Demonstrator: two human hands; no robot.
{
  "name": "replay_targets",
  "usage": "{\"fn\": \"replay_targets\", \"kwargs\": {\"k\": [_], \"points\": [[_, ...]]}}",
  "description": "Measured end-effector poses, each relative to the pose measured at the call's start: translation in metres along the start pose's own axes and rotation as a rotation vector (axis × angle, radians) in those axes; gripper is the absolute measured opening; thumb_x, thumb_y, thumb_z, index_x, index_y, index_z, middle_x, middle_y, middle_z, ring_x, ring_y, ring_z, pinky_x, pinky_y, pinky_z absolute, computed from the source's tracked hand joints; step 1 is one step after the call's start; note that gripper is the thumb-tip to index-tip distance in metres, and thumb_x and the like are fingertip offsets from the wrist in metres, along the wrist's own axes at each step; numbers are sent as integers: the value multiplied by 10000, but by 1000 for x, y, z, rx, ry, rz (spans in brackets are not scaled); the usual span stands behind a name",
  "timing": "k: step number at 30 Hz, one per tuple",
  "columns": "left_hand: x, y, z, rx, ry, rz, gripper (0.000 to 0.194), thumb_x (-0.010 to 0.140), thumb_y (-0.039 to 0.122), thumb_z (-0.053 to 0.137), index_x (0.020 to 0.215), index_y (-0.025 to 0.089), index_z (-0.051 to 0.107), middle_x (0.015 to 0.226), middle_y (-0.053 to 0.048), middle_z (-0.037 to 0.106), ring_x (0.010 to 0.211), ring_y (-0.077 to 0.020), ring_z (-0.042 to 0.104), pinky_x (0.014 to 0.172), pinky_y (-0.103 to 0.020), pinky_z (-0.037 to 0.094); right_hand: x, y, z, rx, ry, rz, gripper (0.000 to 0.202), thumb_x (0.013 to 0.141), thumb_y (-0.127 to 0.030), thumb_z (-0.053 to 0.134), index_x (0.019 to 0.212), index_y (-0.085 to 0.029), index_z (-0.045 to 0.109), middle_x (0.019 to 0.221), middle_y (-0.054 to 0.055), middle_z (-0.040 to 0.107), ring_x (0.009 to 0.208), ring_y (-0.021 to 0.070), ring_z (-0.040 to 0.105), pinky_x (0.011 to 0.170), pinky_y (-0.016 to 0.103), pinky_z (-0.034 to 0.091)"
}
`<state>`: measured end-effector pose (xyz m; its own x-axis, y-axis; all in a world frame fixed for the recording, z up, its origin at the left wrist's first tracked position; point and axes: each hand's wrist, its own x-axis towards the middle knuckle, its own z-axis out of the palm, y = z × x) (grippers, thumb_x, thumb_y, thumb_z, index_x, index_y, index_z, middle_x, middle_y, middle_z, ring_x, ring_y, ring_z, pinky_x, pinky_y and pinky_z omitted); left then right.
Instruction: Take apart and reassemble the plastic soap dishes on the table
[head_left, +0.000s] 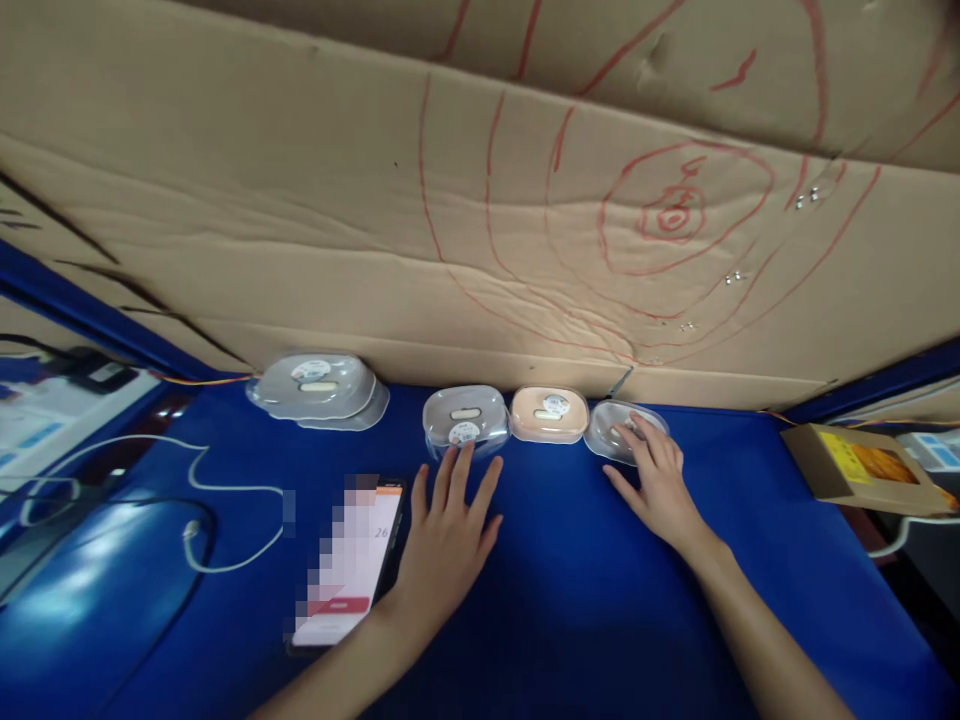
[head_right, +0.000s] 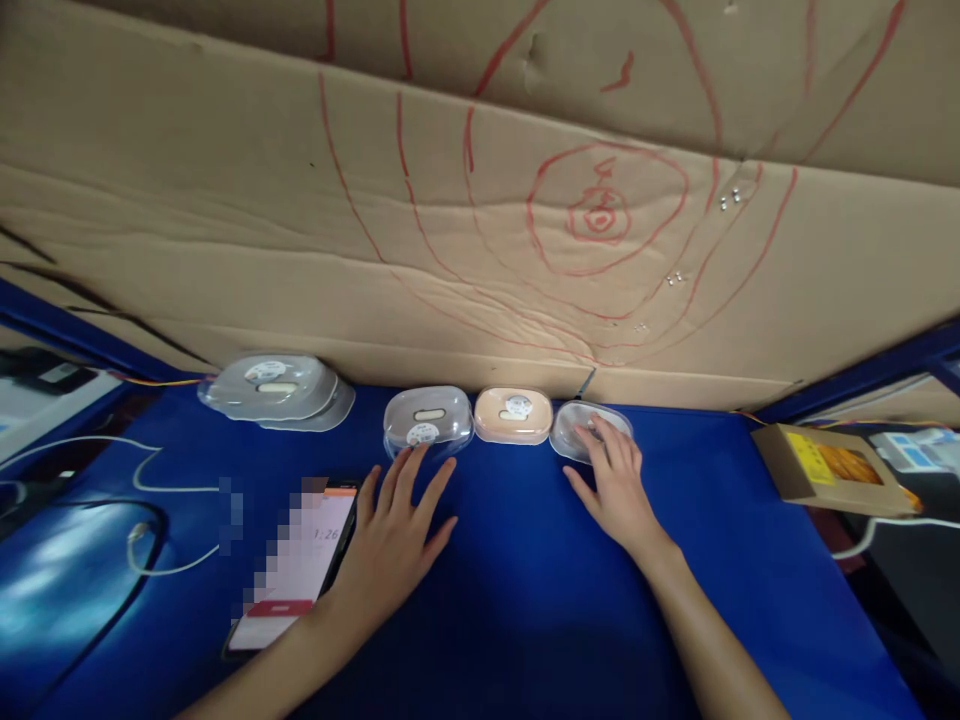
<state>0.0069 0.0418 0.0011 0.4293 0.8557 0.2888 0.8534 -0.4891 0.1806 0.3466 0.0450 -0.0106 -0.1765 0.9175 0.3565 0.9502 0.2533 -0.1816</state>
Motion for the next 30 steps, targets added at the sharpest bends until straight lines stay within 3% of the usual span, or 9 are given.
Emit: {"fn": "replay_targets", "kwargs": {"k": [3,7,12,17,21,23,26,30], "points": [[25,-9,-1,34,-25,-23,807,970,257,639,1678,338,262,1712,-207,352,1557,-499,339,1168,-788,309,-4,-1,5,-16,37,-3,564,1058,-411,556,1583,-302,378,1619,190,437,1476,387,465,1143,607,375],[62,-24,-4,45,-113,-86,784,943,259,681,1649,288,339,1684,-232,384,1545,-529,326,1165,-822,256,-8,3,4,-13,77,31,557,1051,-415,564,1569,-296,397,1622,193,425,1473,398,466,1133,595,382],[90,-46,-13,-6,-183,-32,700,905,230,699,1565,220,467,1618,-248,461,1475,-488,446,1176,-726,323,-11,5,3,9,70,37,584,1042,-415,556,1589,-306,383,1639,187,399,1473,406,459,1141,598,369],[110,-69,-22,-104,-275,38,721,847,262,721,1527,261,482,1611,-177,492,1499,-410,447,1194,-627,374,-11,5,3,9,74,41,557,1044,-416,550,1571,-315,404,1630,185,418,1473,397,465,1145,600,352],[118,-84,-21,-191,-324,90,744,829,305,724,1528,310,470,1570,-118,516,1476,-357,481,1181,-567,428,-11,5,2,-15,96,93,511,1057,-409,537,1547,-313,429,1623,173,448,1483,373,468,1207,632,242],[117,-88,-18,-214,-308,94,741,840,316,711,1540,300,470,1578,-130,460,1473,-362,472,1202,-572,405,-11,6,2,-18,111,121,490,1061,-406,532,1532,-307,444,1631,164,446,1499,362,454,1226,631,203],[112,-93,-10,-227,-256,79,742,847,317,703,1554,258,482,1564,-160,379,1469,-397,442,1230,-597,363,-12,10,5,-7,121,140,473,1063,-414,531,1516,-297,460,1636,166,439,1518,363,432,1222,626,217],[108,-97,-3,-223,-217,84,755,870,336,694,1580,243,455,1470,-160,425,1409,-387,481,1212,-602,384,-12,15,7,15,117,149,466,1059,-428,539,1501,-294,476,1637,171,428,1511,378,432,1194,621,275]]}}
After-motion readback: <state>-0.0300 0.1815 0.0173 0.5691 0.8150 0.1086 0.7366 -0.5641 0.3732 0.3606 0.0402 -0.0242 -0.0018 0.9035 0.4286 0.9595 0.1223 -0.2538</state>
